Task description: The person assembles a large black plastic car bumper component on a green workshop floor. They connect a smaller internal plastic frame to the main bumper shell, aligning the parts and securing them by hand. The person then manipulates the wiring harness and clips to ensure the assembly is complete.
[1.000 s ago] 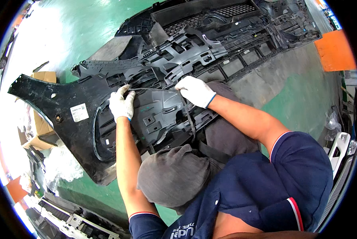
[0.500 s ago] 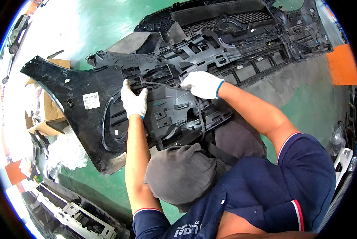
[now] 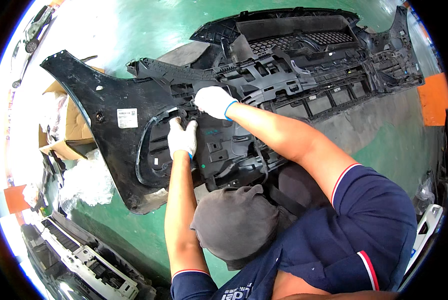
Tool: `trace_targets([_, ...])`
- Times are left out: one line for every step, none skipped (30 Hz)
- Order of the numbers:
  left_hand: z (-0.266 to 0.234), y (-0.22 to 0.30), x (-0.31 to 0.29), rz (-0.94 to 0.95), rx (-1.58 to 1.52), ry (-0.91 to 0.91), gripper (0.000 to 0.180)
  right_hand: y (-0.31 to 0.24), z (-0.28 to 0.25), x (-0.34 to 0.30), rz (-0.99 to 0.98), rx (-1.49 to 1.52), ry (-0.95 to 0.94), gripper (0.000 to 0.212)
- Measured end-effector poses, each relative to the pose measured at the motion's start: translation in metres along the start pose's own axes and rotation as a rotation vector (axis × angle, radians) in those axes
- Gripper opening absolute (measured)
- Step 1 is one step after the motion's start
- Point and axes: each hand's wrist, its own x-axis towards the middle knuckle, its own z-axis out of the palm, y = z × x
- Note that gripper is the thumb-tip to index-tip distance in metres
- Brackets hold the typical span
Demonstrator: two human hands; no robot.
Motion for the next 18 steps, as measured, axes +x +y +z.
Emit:
trace_targets([0.001, 0.000, -0.003, 0.010, -0.007, -0.003, 0.061, -0.003, 0.006, -0.002, -0.009, 0.015, 0.056, 0.024])
trace_targets([0.006, -0.007, -0.002, 0.001, -0.043, -0.009, 0.060, -0.005, 0.010, -0.004, -0.017, 0.031, 0.113, 0.023])
trace_targets([0.008, -0.011, -0.002, 0.007, -0.059, -0.004, 0.061, -0.006, 0.014, -0.005, 0.010, 0.041, 0.054, 0.023])
trace_targets([0.011, -0.012, -0.005, 0.012, -0.077, -0.006, 0.061, -0.007, 0.018, -0.009, -0.063, 0.062, 0.096, 0.023])
trace_targets([0.015, -0.014, -0.004, 0.034, -0.076, 0.012, 0.060, -0.008, 0.022, -0.012, -0.084, 0.077, 0.104, 0.023])
trace_targets([0.018, -0.016, -0.003, 0.039, -0.099, 0.005, 0.060, -0.010, 0.026, -0.014, -0.104, 0.092, 0.113, 0.023])
trace_targets([0.018, -0.017, -0.003, 0.041, -0.119, 0.001, 0.059, -0.012, 0.027, -0.019, -0.087, 0.211, 0.148, 0.024])
trace_targets([0.019, -0.019, -0.003, 0.044, -0.140, -0.004, 0.059, -0.014, 0.029, -0.019, -0.096, 0.209, 0.153, 0.024])
trace_targets([0.022, -0.022, -0.002, 0.042, -0.149, -0.004, 0.059, -0.015, 0.030, -0.019, -0.105, 0.208, 0.159, 0.024])
trace_targets([0.023, -0.024, 0.000, 0.042, -0.155, -0.004, 0.059, -0.017, 0.031, -0.018, -0.112, 0.208, 0.168, 0.024])
trace_targets([0.024, -0.027, 0.001, 0.041, -0.161, -0.004, 0.059, -0.020, 0.032, -0.019, -0.099, 0.244, 0.158, 0.024])
trace_targets([0.026, -0.029, 0.000, 0.042, -0.163, 0.007, 0.060, -0.023, 0.034, -0.021, -0.086, 0.279, 0.149, 0.024])
trace_targets([0.027, -0.030, -0.002, 0.044, -0.166, 0.020, 0.060, -0.025, 0.035, -0.021, -0.073, 0.314, 0.142, 0.024])
trace_targets([0.028, -0.030, -0.003, 0.047, -0.168, 0.033, 0.060, -0.024, 0.034, -0.021, -0.074, 0.305, 0.133, 0.024])
trace_targets([0.029, -0.031, -0.001, 0.040, -0.168, 0.022, 0.061, -0.023, 0.033, -0.022, -0.074, 0.296, 0.125, 0.025])
trace_targets([0.029, -0.027, 0.000, 0.034, -0.171, 0.007, 0.061, -0.021, 0.032, -0.025, -0.069, 0.284, 0.116, 0.025])
trace_targets([0.030, -0.022, 0.001, 0.030, -0.173, -0.011, 0.062, -0.017, 0.029, -0.028, -0.056, 0.295, 0.094, 0.026])
trace_targets([0.028, -0.018, 0.002, -0.003, -0.135, -0.038, 0.063, -0.010, 0.025, -0.028, -0.039, 0.305, 0.074, 0.027])
